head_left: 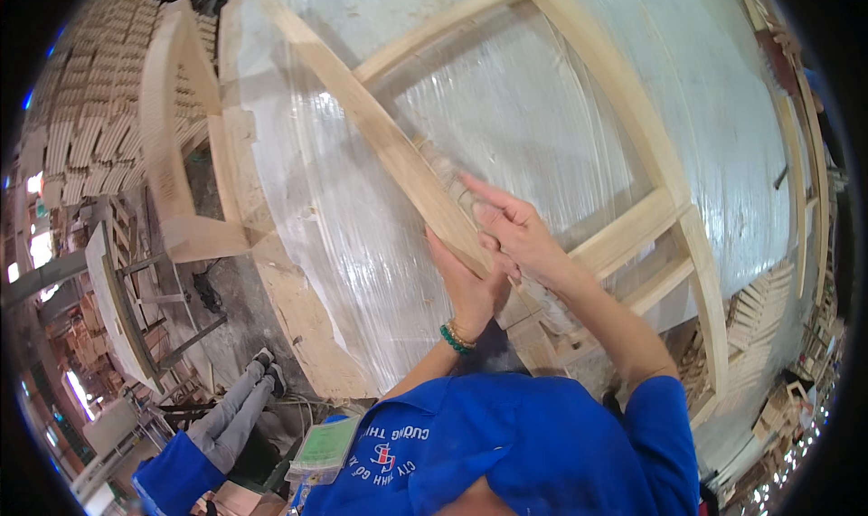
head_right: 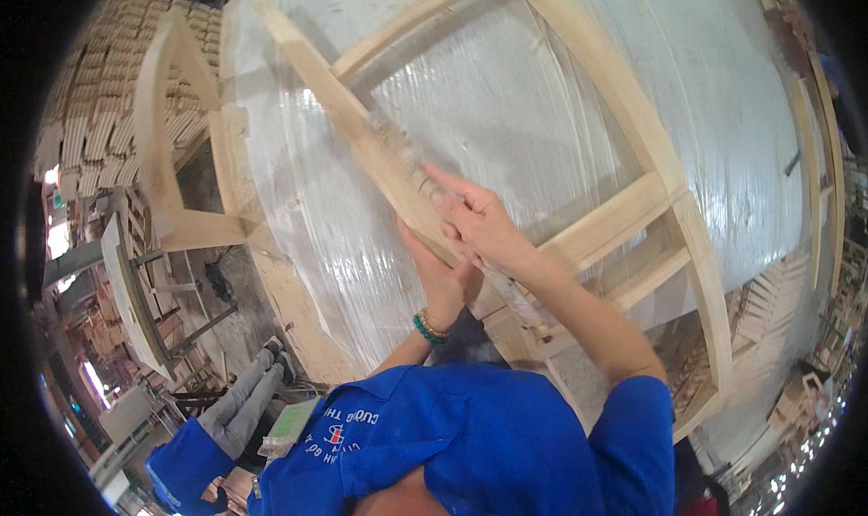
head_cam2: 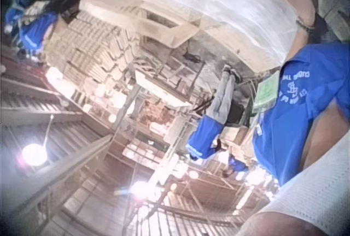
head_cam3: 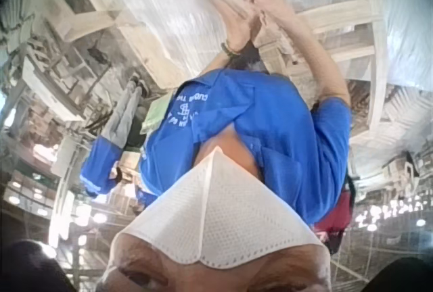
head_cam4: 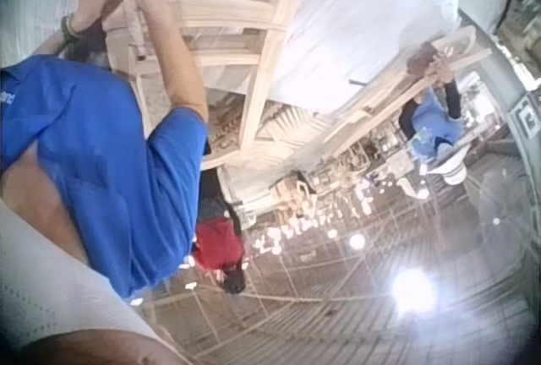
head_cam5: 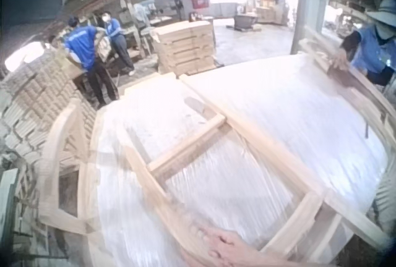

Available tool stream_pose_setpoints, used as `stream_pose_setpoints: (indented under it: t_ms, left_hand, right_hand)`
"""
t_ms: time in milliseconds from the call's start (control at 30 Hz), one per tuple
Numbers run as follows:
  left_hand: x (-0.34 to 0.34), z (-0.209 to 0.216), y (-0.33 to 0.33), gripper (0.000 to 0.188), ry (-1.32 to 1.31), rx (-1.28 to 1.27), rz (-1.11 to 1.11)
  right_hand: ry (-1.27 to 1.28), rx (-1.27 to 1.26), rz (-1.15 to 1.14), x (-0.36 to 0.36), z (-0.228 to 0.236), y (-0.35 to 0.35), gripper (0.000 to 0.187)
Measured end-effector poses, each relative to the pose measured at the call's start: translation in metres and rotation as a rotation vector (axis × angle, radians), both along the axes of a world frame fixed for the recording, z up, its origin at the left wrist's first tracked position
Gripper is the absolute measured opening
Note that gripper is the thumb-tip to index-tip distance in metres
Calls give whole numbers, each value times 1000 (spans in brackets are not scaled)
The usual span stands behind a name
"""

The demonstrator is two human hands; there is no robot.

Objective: The person sands the edges of wooden chair frames using a sanding block. They repeatedly pick up frames, sand multiple sides, and place them back on a plastic-covered workbench in a workshop.

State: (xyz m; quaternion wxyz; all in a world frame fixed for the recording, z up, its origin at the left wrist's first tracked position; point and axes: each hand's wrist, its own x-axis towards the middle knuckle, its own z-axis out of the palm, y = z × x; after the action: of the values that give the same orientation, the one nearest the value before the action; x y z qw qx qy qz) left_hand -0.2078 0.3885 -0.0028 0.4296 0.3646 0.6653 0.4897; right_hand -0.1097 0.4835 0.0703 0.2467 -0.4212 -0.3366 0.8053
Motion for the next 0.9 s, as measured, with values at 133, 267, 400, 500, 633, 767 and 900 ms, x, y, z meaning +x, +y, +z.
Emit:
stream_pose_setpoints:
  t_ms: [133,267,400,500,633,767,900]
  left_hand:
    - [-9,-3,6,113,298,85,-14]
    - [-39,0,51,108,450,83,19]
    - [-88,2,129,105,442,141,121]
    - [-90,-3,146,102,319,147,110]
    - [-97,-48,138,90,285,334,199]
    - [-86,-53,134,80,21,257,128]
    - [-83,-53,126,70,-106,209,72]
  right_hand:
    - [-40,-38,-286,11,31,32,44]
    - [-80,144,-226,23,71,50,46]
    - [-36,120,-67,-30,83,44,35]
    - [60,37,62,-62,45,57,43]
    - [306,-32,-38,-138,37,59,60]
    - [287,-165,-152,-174,21,69,61]
    - [213,-157,-234,-195,11,83,66]
